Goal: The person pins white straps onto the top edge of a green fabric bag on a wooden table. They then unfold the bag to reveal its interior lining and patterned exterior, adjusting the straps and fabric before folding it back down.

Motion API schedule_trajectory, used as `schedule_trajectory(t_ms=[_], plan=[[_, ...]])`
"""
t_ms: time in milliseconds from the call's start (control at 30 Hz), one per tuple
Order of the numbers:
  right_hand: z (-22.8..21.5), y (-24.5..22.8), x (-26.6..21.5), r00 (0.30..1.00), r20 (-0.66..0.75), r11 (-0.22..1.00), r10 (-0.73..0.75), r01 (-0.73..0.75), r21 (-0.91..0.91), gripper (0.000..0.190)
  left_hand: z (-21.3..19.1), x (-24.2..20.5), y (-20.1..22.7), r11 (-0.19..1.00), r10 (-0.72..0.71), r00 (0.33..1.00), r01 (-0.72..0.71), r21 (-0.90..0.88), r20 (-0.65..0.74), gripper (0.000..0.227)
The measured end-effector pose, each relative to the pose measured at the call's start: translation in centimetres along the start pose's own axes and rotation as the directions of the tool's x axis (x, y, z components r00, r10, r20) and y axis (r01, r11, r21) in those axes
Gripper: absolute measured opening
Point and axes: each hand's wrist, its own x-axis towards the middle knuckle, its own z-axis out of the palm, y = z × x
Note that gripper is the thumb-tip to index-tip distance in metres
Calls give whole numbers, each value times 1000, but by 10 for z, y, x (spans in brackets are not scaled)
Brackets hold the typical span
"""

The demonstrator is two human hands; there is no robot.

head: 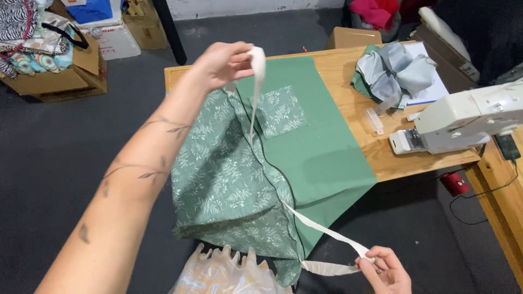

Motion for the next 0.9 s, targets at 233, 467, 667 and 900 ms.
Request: schedule_trajectory(t_ms=[233, 467, 667, 900], plan=[[12, -11, -2, 999, -39, 999, -33, 32, -12, 13, 24, 29, -36, 999, -38, 998, 39, 27, -45, 8], [59, -57, 6, 950, 295, 993, -106, 114, -11, 12, -31, -12, -131, 591, 246, 966, -87, 802, -76, 35], [131, -100, 26, 833, 505, 956, -227, 289, -46, 14, 11, -150, -253, 607, 121, 970, -239, 757, 210, 86], [168, -96, 47, 695, 579, 797, -426, 591, -123, 20, 74, -189, -362, 857, 168, 974, -220, 467, 150, 27]])
